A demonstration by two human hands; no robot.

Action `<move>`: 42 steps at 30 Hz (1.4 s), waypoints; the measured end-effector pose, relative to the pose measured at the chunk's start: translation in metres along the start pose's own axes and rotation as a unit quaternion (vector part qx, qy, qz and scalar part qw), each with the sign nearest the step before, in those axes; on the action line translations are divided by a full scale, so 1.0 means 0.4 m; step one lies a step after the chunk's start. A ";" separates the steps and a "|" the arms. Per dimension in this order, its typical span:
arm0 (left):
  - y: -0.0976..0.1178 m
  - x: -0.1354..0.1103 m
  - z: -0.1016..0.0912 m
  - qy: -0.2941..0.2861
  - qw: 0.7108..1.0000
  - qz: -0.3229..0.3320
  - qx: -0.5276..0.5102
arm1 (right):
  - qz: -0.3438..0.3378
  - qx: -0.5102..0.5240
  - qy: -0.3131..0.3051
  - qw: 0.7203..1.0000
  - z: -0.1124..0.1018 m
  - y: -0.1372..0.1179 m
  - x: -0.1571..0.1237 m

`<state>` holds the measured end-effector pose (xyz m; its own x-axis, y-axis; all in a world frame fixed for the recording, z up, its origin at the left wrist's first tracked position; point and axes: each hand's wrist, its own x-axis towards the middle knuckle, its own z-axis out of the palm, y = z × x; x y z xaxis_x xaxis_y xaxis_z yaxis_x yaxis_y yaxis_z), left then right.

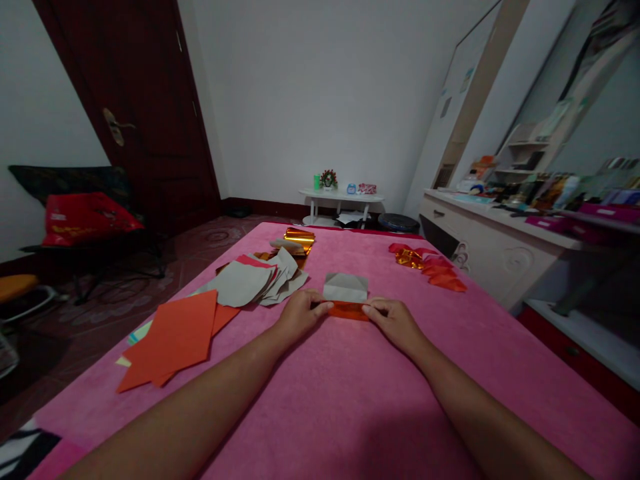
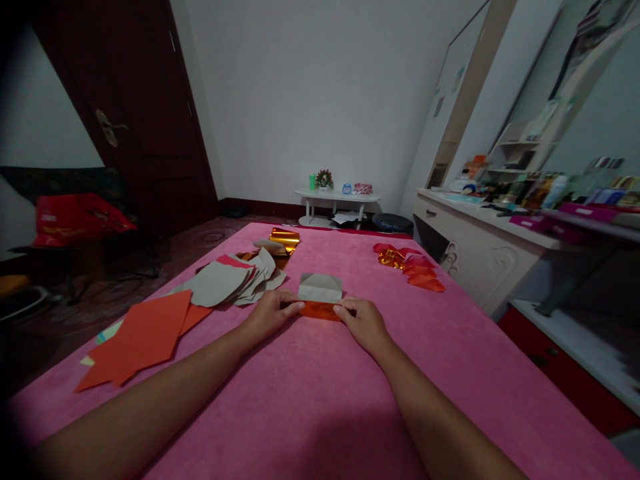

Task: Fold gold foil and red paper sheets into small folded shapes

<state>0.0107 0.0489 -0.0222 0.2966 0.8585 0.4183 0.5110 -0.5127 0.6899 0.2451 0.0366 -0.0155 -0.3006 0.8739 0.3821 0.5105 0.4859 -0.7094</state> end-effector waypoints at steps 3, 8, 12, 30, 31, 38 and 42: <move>-0.006 0.012 0.007 0.020 0.998 -0.033 0.041 | 0.015 -0.033 0.033 0.999 0.009 0.008 0.007; -0.001 0.022 0.018 0.040 0.991 -0.072 0.109 | 0.048 -0.109 0.069 0.990 0.019 0.016 0.017; 0.007 0.018 0.021 0.048 0.985 -0.074 0.148 | 0.071 -0.163 0.086 0.980 0.030 0.023 0.020; 0.056 -0.024 0.026 -0.124 0.936 0.136 0.299 | -0.063 -0.314 -0.039 0.947 0.055 -0.057 -0.021; 0.057 -0.032 0.023 -0.120 0.935 0.124 0.311 | -0.047 -0.330 -0.042 0.942 0.051 -0.060 -0.025; 0.090 -0.046 0.001 -0.094 0.919 0.087 0.372 | 0.011 -0.437 -0.045 0.898 0.058 -0.097 -0.033; 0.096 -0.027 -0.002 -0.088 0.916 0.106 0.378 | -0.012 -0.447 -0.048 0.893 0.061 -0.104 -0.021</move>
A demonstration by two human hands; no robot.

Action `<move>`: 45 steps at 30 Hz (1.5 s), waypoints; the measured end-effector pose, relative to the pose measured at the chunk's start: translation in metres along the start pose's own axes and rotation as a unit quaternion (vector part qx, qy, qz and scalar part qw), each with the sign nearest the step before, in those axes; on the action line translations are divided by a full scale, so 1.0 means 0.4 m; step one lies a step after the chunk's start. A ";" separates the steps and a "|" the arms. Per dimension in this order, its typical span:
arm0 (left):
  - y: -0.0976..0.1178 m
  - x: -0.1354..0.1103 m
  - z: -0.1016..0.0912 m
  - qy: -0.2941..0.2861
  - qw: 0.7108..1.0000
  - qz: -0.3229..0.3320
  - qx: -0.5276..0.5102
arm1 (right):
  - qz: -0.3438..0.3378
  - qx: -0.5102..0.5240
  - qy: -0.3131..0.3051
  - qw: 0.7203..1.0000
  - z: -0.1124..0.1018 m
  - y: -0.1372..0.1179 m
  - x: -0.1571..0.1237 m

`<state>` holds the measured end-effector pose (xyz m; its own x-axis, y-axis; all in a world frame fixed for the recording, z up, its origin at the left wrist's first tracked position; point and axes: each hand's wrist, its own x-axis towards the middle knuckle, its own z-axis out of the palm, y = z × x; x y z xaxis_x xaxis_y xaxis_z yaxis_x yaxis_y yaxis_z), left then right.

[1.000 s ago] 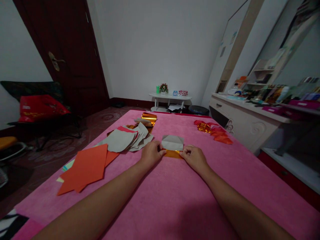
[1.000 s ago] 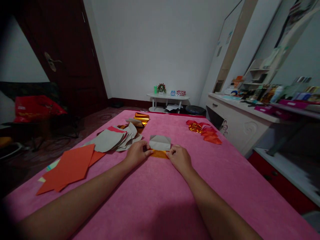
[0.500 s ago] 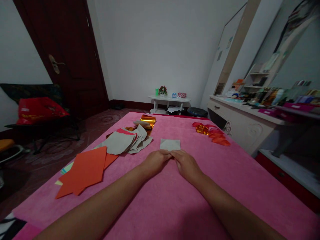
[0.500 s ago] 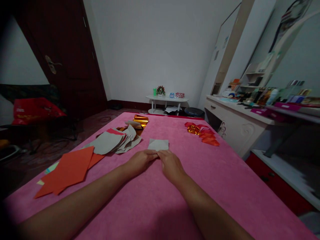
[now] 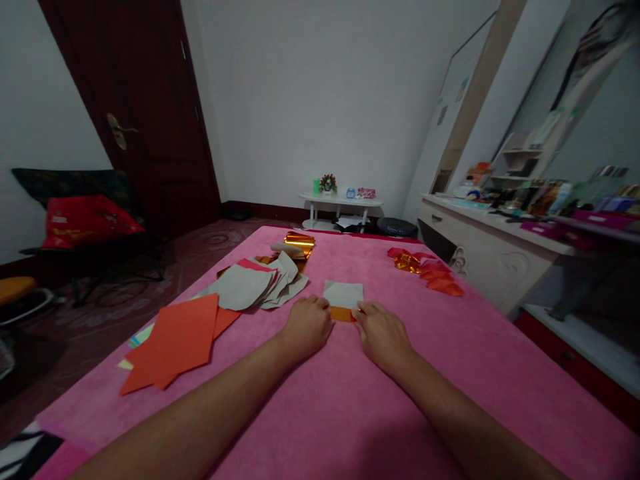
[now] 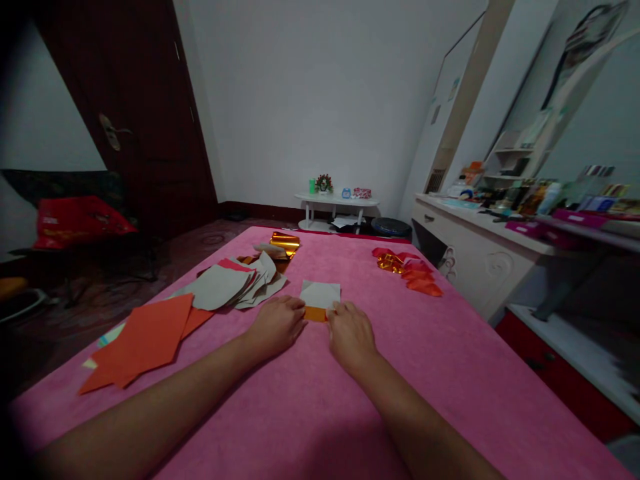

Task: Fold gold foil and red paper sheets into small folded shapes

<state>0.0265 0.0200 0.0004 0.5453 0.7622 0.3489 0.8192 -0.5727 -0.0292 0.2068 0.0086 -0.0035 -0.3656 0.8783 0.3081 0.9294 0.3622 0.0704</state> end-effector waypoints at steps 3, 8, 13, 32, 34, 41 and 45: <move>-0.005 0.014 0.010 0.010 1.000 0.029 -0.001 | -0.017 0.006 0.010 1.000 -0.001 0.007 0.010; -0.011 0.029 0.030 0.029 0.998 0.056 -0.003 | -0.006 0.046 0.041 0.998 0.012 0.015 0.013; -0.011 0.026 0.031 0.061 0.996 0.061 -0.006 | -0.039 0.065 0.109 0.991 0.014 0.005 0.016; -0.021 0.005 0.027 0.096 0.989 0.108 -0.023 | -0.086 0.091 0.122 0.984 0.010 0.069 0.010; -0.024 0.001 0.024 0.099 0.989 0.104 -0.029 | -0.086 0.095 0.126 0.984 0.008 0.073 0.008; -0.041 -0.016 0.014 0.099 0.992 0.075 -0.031 | -0.080 0.102 0.139 0.982 0.004 0.084 0.001; -0.045 -0.019 0.009 0.107 0.992 0.058 -0.036 | -0.076 0.100 0.140 0.982 0.004 0.088 -0.001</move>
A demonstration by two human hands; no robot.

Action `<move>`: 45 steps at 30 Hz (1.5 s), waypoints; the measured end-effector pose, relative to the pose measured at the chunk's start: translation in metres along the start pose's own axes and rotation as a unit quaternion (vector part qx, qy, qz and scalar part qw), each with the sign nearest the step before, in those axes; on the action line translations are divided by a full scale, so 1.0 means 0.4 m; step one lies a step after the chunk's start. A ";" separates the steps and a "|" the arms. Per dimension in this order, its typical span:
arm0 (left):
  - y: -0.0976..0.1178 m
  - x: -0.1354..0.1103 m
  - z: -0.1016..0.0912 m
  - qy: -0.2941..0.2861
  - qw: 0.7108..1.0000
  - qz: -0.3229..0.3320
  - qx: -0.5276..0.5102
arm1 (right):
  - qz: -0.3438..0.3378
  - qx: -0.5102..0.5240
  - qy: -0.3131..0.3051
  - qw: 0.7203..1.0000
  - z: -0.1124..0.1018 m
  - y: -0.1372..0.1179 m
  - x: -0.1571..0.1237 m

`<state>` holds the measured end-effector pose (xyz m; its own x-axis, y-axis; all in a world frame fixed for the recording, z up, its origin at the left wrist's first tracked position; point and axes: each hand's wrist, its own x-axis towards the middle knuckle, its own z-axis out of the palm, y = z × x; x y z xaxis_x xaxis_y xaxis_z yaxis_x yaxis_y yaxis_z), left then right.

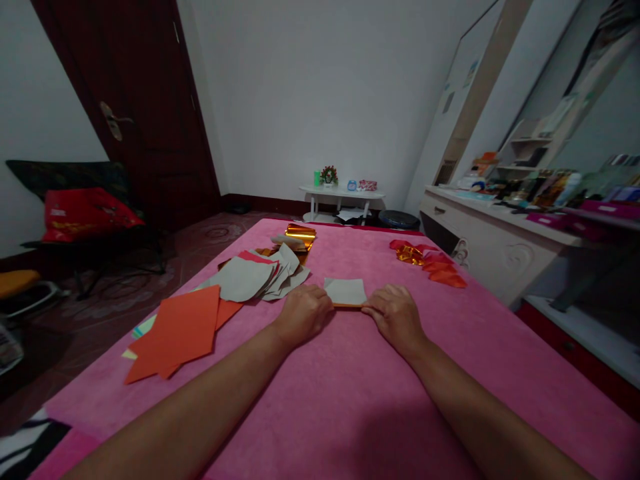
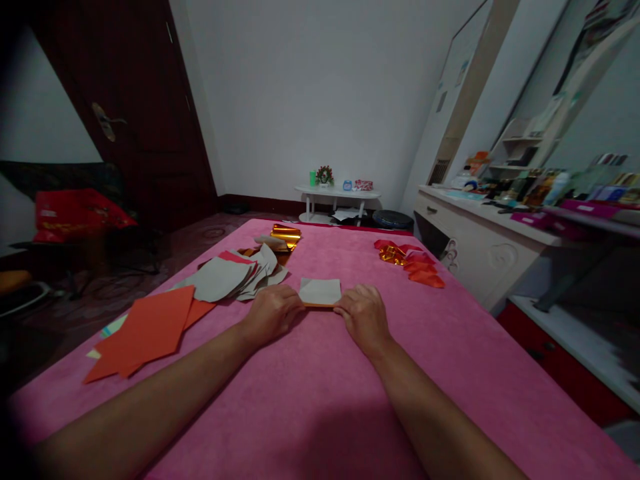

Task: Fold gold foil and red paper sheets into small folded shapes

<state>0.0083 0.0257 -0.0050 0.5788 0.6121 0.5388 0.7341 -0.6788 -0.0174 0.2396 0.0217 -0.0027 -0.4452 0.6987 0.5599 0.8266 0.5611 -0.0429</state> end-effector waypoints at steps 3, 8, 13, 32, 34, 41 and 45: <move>-0.014 -0.004 -0.004 0.022 0.999 -0.032 -0.003 | 0.028 -0.020 0.007 0.999 -0.004 0.014 -0.004; -0.014 -0.004 -0.012 0.091 0.991 -0.098 -0.022 | 0.057 -0.052 0.024 0.997 -0.012 0.026 -0.009; 0.047 0.020 -0.004 0.046 0.998 -0.013 -0.035 | -0.023 -0.042 0.014 0.999 -0.006 -0.016 0.001; 0.049 0.019 0.034 -0.004 0.999 0.036 0.022 | -0.071 -0.007 0.000 0.997 0.012 -0.044 0.011; 0.040 0.015 0.032 -0.007 0.999 0.027 0.028 | -0.063 0.005 -0.002 0.998 0.015 -0.024 0.003; 0.022 0.002 0.016 0.016 1.000 0.009 0.015 | -0.016 0.057 0.019 0.998 0.015 0.026 -0.011; 0.012 0.004 0.021 0.065 0.987 -0.093 -0.118 | 0.117 0.231 0.043 0.965 0.012 0.027 -0.008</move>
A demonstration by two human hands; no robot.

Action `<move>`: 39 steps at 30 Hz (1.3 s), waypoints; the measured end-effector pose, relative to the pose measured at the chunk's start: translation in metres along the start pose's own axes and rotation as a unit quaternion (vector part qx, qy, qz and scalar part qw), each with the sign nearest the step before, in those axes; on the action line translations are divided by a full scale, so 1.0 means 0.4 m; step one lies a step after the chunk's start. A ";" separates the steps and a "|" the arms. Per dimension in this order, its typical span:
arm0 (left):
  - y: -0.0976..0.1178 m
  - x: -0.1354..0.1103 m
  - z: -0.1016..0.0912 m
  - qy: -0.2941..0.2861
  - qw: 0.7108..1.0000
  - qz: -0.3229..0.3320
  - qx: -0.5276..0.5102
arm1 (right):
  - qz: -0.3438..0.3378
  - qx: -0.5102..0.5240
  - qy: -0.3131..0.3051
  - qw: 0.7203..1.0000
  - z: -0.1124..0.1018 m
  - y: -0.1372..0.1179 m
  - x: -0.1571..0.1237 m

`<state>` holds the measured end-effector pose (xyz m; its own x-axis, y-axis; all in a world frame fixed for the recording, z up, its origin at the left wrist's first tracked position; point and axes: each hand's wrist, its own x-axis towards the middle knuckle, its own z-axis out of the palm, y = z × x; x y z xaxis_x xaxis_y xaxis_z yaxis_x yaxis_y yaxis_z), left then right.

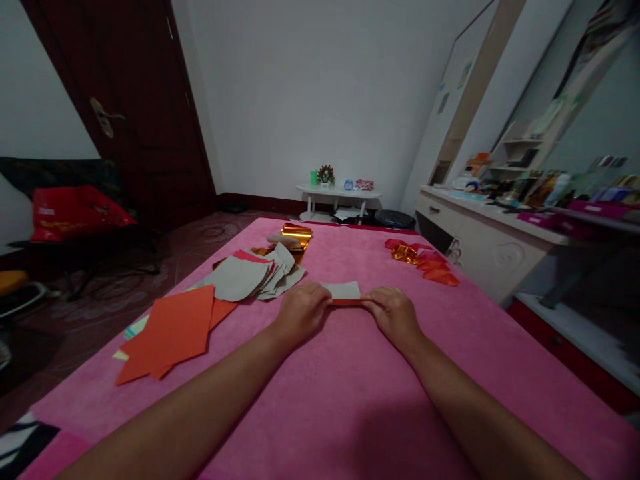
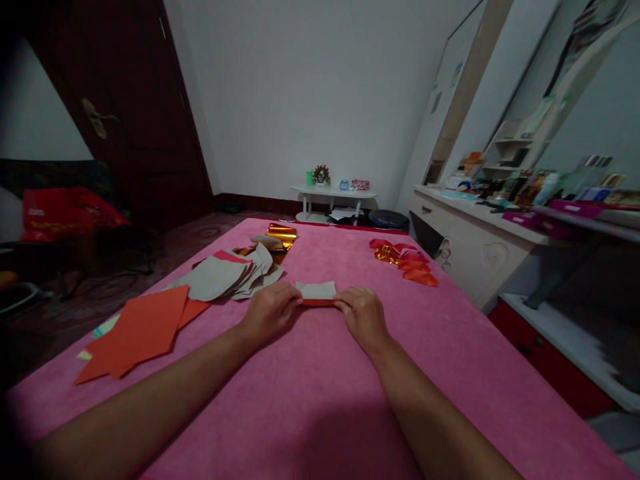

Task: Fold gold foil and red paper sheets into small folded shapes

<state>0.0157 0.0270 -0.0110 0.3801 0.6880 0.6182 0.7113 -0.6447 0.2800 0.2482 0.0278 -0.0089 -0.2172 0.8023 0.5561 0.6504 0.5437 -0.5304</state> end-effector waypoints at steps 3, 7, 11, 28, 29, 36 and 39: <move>-0.018 0.006 0.011 0.044 0.992 -0.089 -0.079 | 0.107 0.120 0.045 0.986 0.006 0.005 0.000; -0.038 0.011 0.027 0.057 0.968 -0.149 -0.196 | 0.164 0.193 0.027 0.967 0.017 0.012 0.000; -0.041 0.008 0.033 0.040 0.949 -0.170 -0.262 | 0.181 0.253 0.005 0.950 0.024 0.008 0.002; -0.032 0.016 0.017 0.006 0.771 -0.283 -0.571 | 0.093 0.272 0.089 0.953 0.028 0.009 0.010; -0.028 0.016 0.014 -0.004 0.758 -0.289 -0.584 | 0.089 0.269 0.095 0.954 0.026 0.006 0.010; -0.016 0.010 0.023 -0.073 0.786 -0.243 -0.564 | 0.066 0.270 0.102 0.955 0.025 -0.002 0.004; -0.024 0.009 0.039 -0.061 0.798 -0.247 -0.546 | 0.065 0.272 0.093 0.956 0.025 -0.005 0.004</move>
<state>0.0194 0.0410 -0.0228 0.3154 0.9325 0.1762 -0.1219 -0.1444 0.9820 0.2392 0.0304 -0.0133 0.0053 0.8417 0.5399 0.1769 0.5306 -0.8290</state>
